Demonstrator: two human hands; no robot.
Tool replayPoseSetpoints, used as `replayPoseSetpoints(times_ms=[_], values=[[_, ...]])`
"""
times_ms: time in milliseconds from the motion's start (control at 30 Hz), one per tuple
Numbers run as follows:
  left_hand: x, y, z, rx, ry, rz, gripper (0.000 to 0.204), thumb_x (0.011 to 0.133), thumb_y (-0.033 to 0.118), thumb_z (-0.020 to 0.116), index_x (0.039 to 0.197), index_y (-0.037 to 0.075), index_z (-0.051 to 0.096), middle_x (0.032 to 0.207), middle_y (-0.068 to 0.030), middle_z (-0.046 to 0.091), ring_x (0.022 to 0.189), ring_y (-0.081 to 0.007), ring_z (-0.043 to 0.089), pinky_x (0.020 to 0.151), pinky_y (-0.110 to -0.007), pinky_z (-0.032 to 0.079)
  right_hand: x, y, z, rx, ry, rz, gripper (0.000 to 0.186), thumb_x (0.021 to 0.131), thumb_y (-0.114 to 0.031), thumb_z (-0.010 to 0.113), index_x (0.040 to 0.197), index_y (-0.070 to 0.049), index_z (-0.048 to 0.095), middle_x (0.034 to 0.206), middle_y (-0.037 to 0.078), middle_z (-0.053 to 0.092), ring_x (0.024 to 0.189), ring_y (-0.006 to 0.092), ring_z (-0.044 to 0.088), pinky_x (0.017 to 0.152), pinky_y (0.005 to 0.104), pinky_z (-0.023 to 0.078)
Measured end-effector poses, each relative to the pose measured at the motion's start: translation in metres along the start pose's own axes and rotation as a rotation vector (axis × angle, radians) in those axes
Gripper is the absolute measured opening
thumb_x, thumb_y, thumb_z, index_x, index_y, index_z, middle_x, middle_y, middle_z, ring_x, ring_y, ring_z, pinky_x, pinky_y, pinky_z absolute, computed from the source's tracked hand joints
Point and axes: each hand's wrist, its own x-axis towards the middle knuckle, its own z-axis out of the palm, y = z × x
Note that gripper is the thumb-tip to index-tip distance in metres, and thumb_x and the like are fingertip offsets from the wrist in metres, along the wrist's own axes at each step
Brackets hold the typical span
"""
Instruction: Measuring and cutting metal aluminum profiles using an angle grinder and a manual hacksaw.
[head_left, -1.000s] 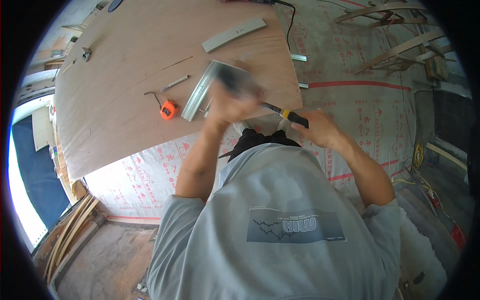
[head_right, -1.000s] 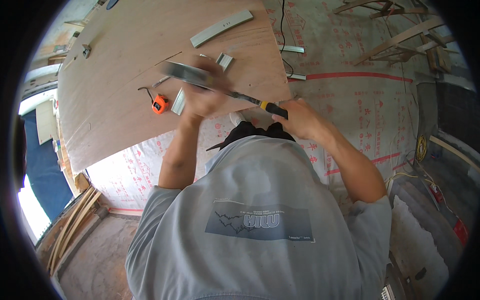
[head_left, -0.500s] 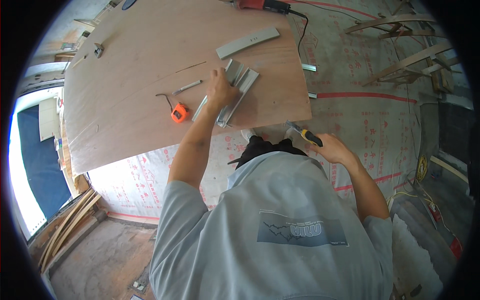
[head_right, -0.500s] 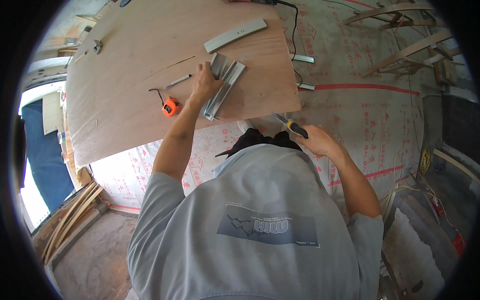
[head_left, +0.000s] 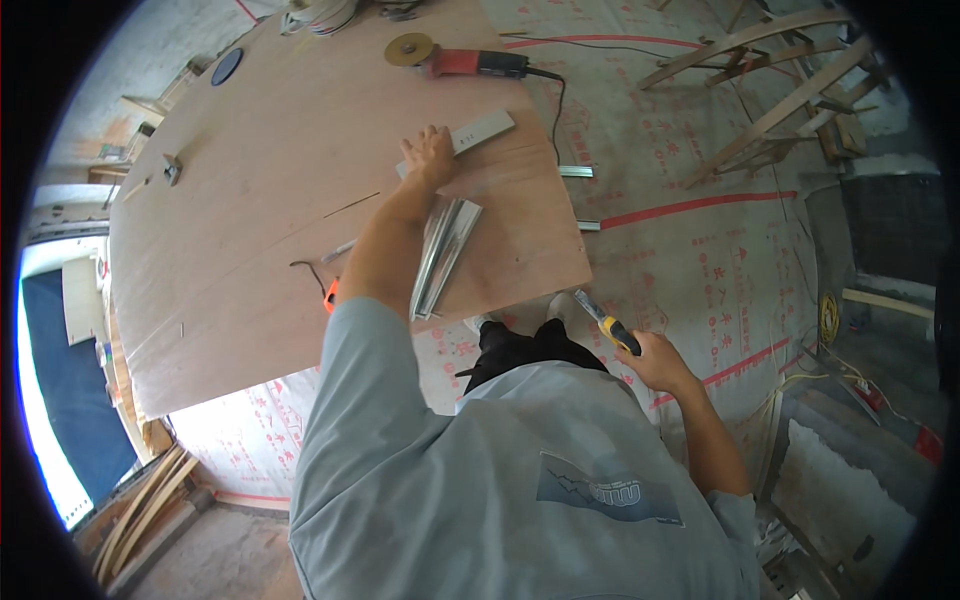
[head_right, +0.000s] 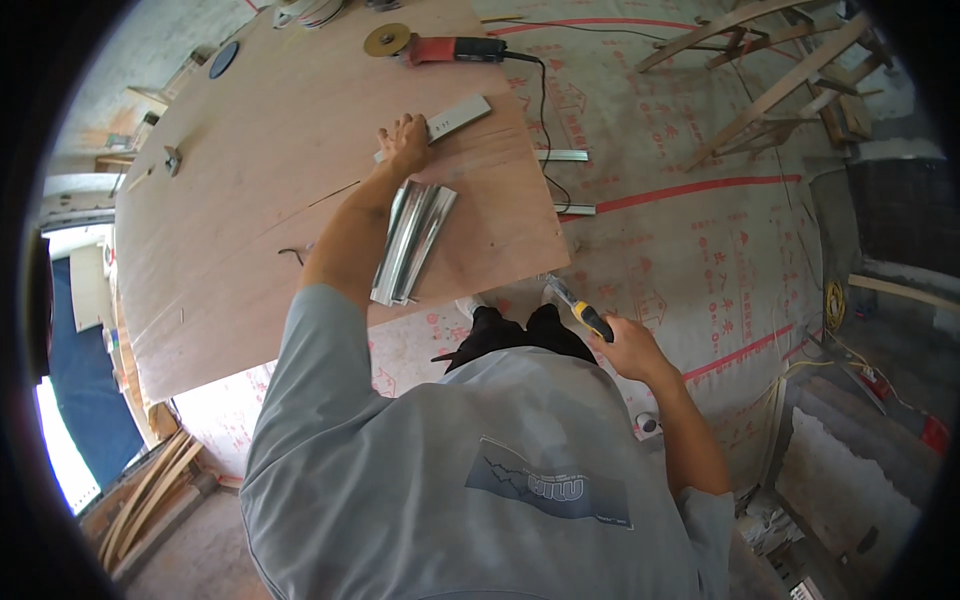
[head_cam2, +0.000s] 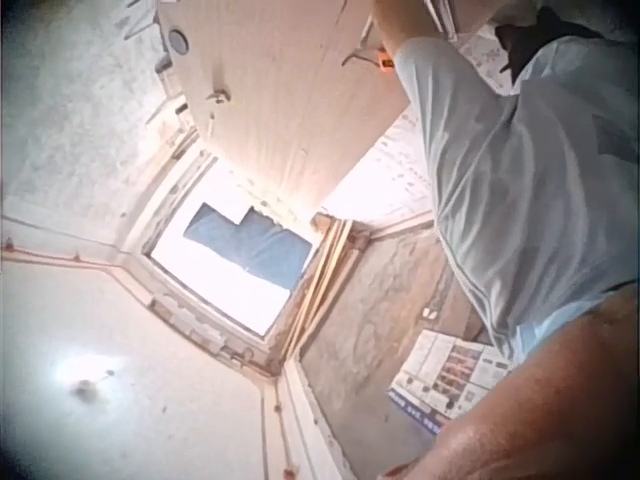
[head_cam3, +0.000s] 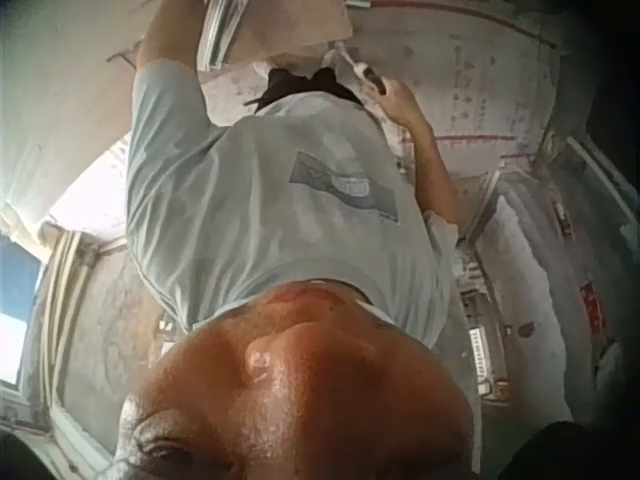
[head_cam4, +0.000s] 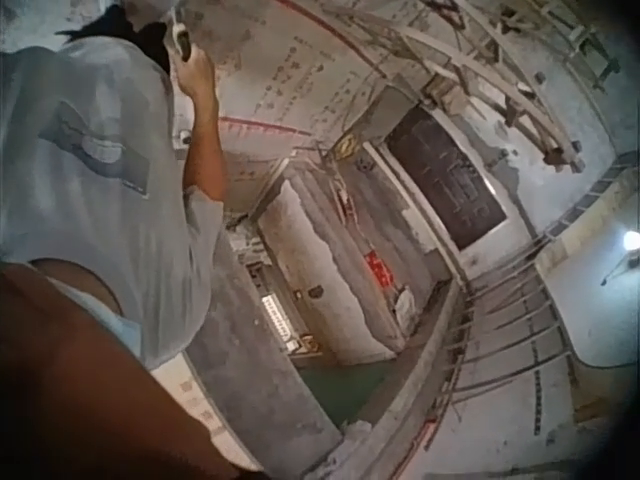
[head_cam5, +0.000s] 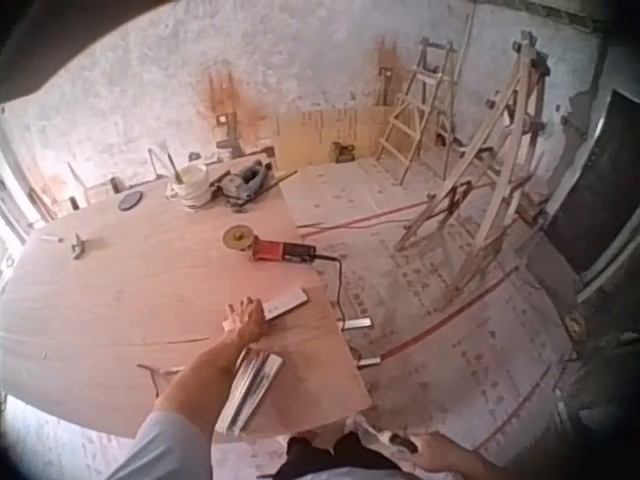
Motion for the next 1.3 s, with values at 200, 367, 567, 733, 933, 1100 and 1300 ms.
replayPoseSetpoints(times_ms=[200,367,567,733,933,1100,1300], values=[[-0.045,0.059,-0.091,-1.201,-0.090,-0.127,0.030,0.085,0.017,0.073,0.105,0.006,0.054,0.088,-0.0073,0.062,0.076,-0.0236,0.065,0.069,-0.035,0.055,0.000,-0.029,-0.009,0.469,0.008,0.061,0.033,0.095,-0.029,0.066,0.109,0.001,0.064,0.080,0.014,0.063,0.075,0.0232,0.062,0.072,0.0380,0.048],[-0.122,0.106,-0.147,-1.898,0.037,-0.194,0.022,0.091,0.011,0.068,0.104,0.009,0.051,0.080,-0.0012,0.053,0.062,-0.0143,0.055,0.056,-0.032,0.053,0.021,-0.085,-0.034,0.624,-0.125,-0.089,0.028,0.097,-0.022,0.067,0.112,0.001,0.064,0.084,0.009,0.065,0.077,0.0145,0.060,0.074,0.0317,0.048],[-0.160,0.103,-0.152,-2.021,0.232,-0.267,0.022,0.091,0.010,0.068,0.102,0.009,0.049,0.080,-0.0013,0.052,0.063,-0.0137,0.055,0.056,-0.036,0.056,0.023,-0.122,-0.042,0.652,-0.212,-0.253,0.029,0.100,-0.024,0.066,0.114,0.001,0.062,0.085,0.001,0.058,0.074,0.0102,0.053,0.068,0.0273,0.046],[-0.181,0.108,-0.158,-2.008,0.289,-0.276,0.021,0.092,0.008,0.067,0.102,0.009,0.048,0.082,-0.0013,0.052,0.063,-0.0127,0.055,0.056,-0.035,0.056,0.023,-0.124,-0.043,0.558,-0.202,-0.261,0.031,0.099,-0.029,0.068,0.107,0.000,0.061,0.086,0.002,0.060,0.072,0.0105,0.054,0.065,0.0283,0.047],[-0.187,0.113,-0.158,-2.020,0.272,-0.302,0.021,0.092,0.008,0.067,0.103,0.010,0.048,0.084,-0.0012,0.052,0.064,-0.0118,0.054,0.055,-0.034,0.055,0.020,-0.119,-0.037,0.547,-0.136,-0.306,0.034,0.100,-0.034,0.066,0.103,0.000,0.059,0.080,0.001,0.061,0.070,0.0112,0.055,0.062,0.0288,0.045],[-0.173,0.109,-0.151,-1.962,0.339,-0.327,0.032,0.089,0.009,0.073,0.105,0.007,0.045,0.082,-0.0026,0.051,0.064,-0.0138,0.055,0.052,-0.032,0.051,0.015,-0.124,-0.036,0.429,-0.033,-0.305,0.035,0.100,-0.033,0.065,0.099,0.002,0.060,0.073,0.009,0.059,0.066,0.0196,0.054,0.064,0.0344,0.044],[-0.149,0.104,-0.156,-1.481,0.523,-0.169,0.050,0.081,0.014,0.080,0.111,0.002,0.042,0.085,-0.0066,0.053,0.065,-0.0154,0.055,0.050,-0.033,0.047,0.024,-0.102,-0.019,0.333,0.046,-0.225,0.034,0.099,-0.029,0.064,0.093,0.004,0.060,0.068,0.017,0.058,0.063,0.0321,0.054,0.064,0.0434,0.043]])
